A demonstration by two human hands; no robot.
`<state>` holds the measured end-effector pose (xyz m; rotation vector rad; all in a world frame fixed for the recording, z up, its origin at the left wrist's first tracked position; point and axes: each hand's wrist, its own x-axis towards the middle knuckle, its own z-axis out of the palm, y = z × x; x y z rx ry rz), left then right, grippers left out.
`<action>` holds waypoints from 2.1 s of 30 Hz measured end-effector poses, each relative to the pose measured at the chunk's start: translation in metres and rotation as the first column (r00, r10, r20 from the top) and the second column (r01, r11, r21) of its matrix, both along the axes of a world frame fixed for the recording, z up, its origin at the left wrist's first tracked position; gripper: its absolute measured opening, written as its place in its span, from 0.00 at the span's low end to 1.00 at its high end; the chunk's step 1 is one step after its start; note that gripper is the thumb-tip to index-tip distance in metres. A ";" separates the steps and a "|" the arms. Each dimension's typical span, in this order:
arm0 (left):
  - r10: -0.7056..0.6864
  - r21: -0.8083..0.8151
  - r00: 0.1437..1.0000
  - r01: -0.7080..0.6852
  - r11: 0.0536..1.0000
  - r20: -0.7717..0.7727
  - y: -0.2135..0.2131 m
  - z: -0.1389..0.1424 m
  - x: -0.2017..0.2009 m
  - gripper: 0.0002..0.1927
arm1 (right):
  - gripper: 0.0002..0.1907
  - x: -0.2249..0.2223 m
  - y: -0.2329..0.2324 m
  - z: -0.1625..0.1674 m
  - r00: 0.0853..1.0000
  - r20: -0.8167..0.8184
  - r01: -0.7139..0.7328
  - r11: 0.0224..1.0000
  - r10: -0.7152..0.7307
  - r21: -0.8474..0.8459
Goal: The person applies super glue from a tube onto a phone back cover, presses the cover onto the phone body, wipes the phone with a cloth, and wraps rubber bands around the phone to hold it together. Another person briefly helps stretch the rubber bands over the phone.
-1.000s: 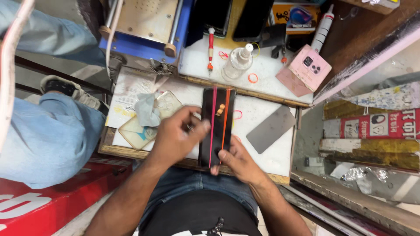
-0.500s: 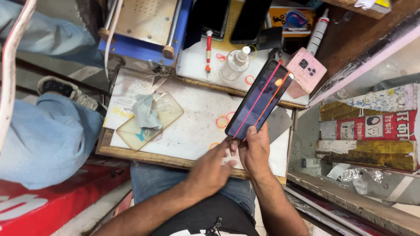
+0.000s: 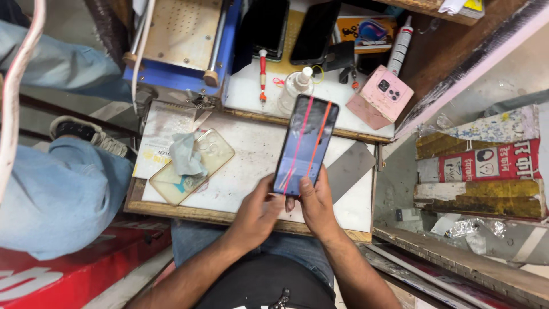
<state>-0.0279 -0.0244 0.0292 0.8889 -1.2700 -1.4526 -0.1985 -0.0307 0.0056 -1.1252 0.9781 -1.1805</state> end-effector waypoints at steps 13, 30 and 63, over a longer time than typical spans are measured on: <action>0.357 0.321 0.900 -0.271 0.908 -0.250 -0.018 0.004 0.071 0.22 | 0.08 -0.037 -0.037 0.032 0.522 -0.836 -0.111 0.958 -0.171 -0.265; -0.073 0.407 0.884 0.284 0.868 -0.463 -0.029 -0.001 0.029 0.22 | 0.03 -0.038 -0.040 0.017 0.975 0.013 -0.219 0.935 0.224 0.278; 0.398 -0.672 0.712 0.139 0.727 0.579 -0.036 0.020 0.017 0.16 | 0.21 -0.053 -0.047 0.051 0.939 0.279 -0.239 0.964 0.200 0.115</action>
